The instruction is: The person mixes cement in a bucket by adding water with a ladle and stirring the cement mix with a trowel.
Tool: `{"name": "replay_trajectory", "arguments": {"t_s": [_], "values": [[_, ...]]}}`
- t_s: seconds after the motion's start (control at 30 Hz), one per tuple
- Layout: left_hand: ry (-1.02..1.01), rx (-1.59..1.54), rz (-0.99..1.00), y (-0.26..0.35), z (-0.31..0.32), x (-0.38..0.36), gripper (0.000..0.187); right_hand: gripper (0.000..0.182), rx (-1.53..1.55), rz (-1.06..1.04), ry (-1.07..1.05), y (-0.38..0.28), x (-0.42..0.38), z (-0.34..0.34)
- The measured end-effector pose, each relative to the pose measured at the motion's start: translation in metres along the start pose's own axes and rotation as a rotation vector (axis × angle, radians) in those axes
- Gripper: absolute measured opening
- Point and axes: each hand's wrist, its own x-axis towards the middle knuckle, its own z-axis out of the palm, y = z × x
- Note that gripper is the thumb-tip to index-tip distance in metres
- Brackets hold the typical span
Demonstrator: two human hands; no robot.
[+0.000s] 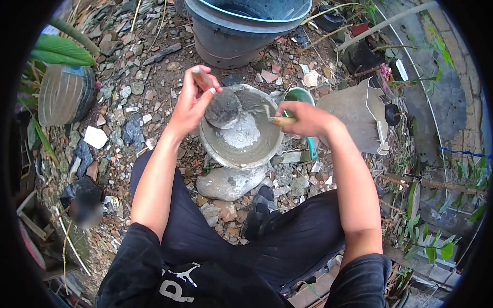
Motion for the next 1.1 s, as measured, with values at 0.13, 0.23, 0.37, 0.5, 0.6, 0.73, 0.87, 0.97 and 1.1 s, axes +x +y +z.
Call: {"name": "replay_trajectory", "arguments": {"t_s": [0.13, 0.23, 0.37, 0.5, 0.6, 0.73, 0.87, 0.97, 1.1], "values": [[0.135, -0.292, 0.03, -0.014, 0.0, 0.003, 0.029, 0.035, 0.19, -0.114, -0.004, 0.012, -0.014, -0.014], [0.224, -0.439, 0.014, -0.023, 0.0, 0.008, 0.021, 0.037, 0.456, -0.12, 0.007, 0.019, -0.014, -0.013], [0.284, -0.708, -0.013, -0.024, 0.002, 0.012, 0.013, 0.034, 0.392, -0.171, 0.178, 0.029, -0.006, -0.007], [0.339, -0.816, -0.017, -0.023, 0.001, 0.011, 0.011, 0.032, 0.409, -0.167, 0.205, 0.032, -0.002, -0.002], [0.417, -0.913, 0.016, -0.018, -0.004, 0.014, 0.012, 0.033, 0.433, -0.175, 0.114, 0.035, -0.003, 0.004], [0.408, -0.861, 0.043, -0.011, -0.004, 0.016, 0.012, 0.034, 0.394, -0.18, 0.093, 0.039, 0.001, 0.02], [0.386, -0.816, 0.045, -0.014, 0.004, 0.015, 0.012, 0.031, 0.377, -0.164, 0.048, 0.047, 0.008, 0.031], [0.355, -0.761, 0.046, -0.014, 0.007, 0.014, 0.012, 0.034, 0.326, -0.198, 0.043, 0.053, 0.015, 0.037], [0.371, -0.823, 0.079, -0.003, 0.005, 0.017, 0.012, 0.037, 0.1, -0.107, -0.028, 0.047, 0.017, 0.046]]}}
